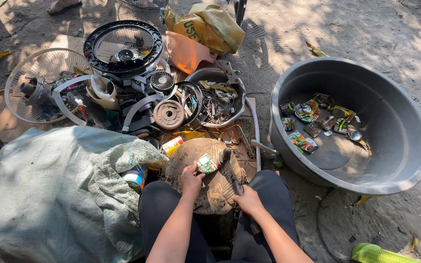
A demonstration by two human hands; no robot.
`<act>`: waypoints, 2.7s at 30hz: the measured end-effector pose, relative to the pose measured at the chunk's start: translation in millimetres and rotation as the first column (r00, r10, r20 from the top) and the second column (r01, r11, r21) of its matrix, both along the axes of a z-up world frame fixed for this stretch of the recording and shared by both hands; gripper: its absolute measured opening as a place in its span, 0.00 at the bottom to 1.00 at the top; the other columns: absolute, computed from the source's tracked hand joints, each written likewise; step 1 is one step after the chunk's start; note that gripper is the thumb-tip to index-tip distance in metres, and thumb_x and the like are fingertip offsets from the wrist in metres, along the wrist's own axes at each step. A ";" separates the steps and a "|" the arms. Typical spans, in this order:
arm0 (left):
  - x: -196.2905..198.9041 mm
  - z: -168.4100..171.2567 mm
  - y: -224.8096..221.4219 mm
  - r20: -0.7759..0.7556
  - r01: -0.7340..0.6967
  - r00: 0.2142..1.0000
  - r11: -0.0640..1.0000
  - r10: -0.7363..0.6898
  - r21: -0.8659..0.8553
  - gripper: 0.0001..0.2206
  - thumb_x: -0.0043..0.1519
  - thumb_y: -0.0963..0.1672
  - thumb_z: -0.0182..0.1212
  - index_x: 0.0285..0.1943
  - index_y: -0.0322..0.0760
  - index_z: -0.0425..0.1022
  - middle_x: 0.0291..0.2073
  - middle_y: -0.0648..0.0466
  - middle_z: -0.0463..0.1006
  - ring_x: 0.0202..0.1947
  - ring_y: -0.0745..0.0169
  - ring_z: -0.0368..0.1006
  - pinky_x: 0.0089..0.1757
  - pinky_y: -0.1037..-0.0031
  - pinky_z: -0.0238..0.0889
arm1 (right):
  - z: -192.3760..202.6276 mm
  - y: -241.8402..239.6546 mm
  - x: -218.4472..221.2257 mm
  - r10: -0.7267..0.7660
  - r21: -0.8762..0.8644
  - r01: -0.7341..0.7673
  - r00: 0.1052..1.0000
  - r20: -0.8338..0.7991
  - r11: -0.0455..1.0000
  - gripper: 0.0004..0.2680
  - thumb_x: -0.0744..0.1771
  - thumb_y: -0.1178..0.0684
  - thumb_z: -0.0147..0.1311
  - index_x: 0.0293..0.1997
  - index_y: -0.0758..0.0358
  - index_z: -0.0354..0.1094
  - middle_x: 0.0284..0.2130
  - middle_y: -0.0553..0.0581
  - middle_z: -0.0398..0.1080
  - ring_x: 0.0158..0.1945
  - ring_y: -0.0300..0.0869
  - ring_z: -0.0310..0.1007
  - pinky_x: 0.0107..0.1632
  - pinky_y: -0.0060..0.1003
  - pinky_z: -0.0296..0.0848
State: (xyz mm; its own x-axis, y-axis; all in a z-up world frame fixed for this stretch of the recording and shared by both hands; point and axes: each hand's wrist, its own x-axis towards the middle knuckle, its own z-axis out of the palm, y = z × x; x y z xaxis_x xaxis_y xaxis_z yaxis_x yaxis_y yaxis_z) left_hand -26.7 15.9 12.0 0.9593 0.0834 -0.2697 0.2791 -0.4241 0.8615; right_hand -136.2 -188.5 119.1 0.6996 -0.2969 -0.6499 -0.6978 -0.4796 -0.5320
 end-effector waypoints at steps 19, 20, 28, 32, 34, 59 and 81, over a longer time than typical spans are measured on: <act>-6.1 31.4 -13.6 -0.081 -0.024 0.996 0.982 0.040 0.190 0.22 0.54 0.33 0.66 0.59 0.34 0.77 0.51 0.54 0.79 0.45 0.59 0.78 0.48 0.73 0.71 | 15.3 19.9 2.2 0.165 -0.062 -0.165 0.986 -0.016 0.984 0.10 0.62 0.53 0.57 0.45 0.58 0.68 0.34 0.55 0.74 0.34 0.46 0.73 0.40 0.37 0.72; -4.3 29.2 -13.1 -0.066 -0.025 0.997 0.983 0.037 0.182 0.21 0.54 0.34 0.66 0.58 0.33 0.78 0.49 0.53 0.79 0.43 0.58 0.77 0.47 0.72 0.71 | 27.0 21.2 2.2 0.136 -0.043 -0.135 0.990 0.020 0.990 0.09 0.61 0.54 0.57 0.43 0.59 0.69 0.32 0.55 0.74 0.32 0.45 0.72 0.39 0.36 0.71; 4.5 10.7 -16.8 0.018 -0.002 1.000 0.958 -0.004 0.288 0.18 0.51 0.36 0.71 0.51 0.34 0.81 0.42 0.50 0.78 0.39 0.53 0.76 0.45 0.68 0.71 | 14.7 38.5 -10.3 0.000 -0.059 0.022 0.939 0.345 0.998 0.13 0.60 0.52 0.55 0.47 0.59 0.70 0.26 0.58 0.78 0.28 0.51 0.76 0.35 0.41 0.72; -2.5 30.2 -16.9 -0.061 0.001 0.998 0.964 0.015 0.265 0.18 0.54 0.35 0.68 0.54 0.37 0.80 0.44 0.54 0.77 0.40 0.57 0.76 0.45 0.69 0.71 | -16.0 27.1 -13.4 0.136 -0.129 -0.131 0.990 0.033 0.983 0.10 0.62 0.53 0.57 0.45 0.57 0.65 0.34 0.57 0.76 0.37 0.51 0.76 0.42 0.42 0.73; -0.5 37.7 -16.2 -0.071 0.006 0.997 0.964 0.014 0.267 0.17 0.54 0.35 0.67 0.53 0.39 0.81 0.44 0.54 0.77 0.40 0.58 0.76 0.44 0.69 0.71 | 1.7 23.5 -3.9 0.147 -0.105 -0.141 0.988 0.049 0.984 0.10 0.61 0.53 0.58 0.43 0.57 0.66 0.34 0.57 0.76 0.36 0.50 0.76 0.42 0.40 0.73; -1.3 14.7 -12.2 -0.042 0.012 0.999 0.969 -0.001 0.246 0.24 0.50 0.38 0.74 0.58 0.34 0.79 0.46 0.49 0.79 0.49 0.50 0.76 0.53 0.69 0.70 | -32.0 0.7 16.3 0.026 -0.103 -0.022 0.999 0.035 0.994 0.09 0.60 0.52 0.55 0.42 0.59 0.68 0.31 0.60 0.75 0.35 0.50 0.76 0.40 0.42 0.72; 23.9 -38.1 -27.9 -0.101 -0.222 0.960 0.931 0.261 0.291 0.07 0.55 0.46 0.71 0.41 0.49 0.87 0.38 0.52 0.84 0.44 0.43 0.82 0.43 0.57 0.76 | -45.3 -3.5 23.0 0.037 -0.131 -0.048 0.996 -0.081 0.990 0.12 0.61 0.50 0.54 0.46 0.57 0.70 0.33 0.60 0.76 0.43 0.52 0.80 0.45 0.44 0.75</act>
State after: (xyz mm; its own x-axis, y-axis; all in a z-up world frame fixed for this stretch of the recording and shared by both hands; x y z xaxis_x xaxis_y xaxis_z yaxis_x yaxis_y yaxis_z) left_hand -2.8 -12.0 -26.1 0.8568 0.3970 -0.3291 0.5084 -0.5433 0.6681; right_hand -113.2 -192.0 73.8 0.6619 -0.3554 -0.6600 -0.7123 -0.5725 -0.4061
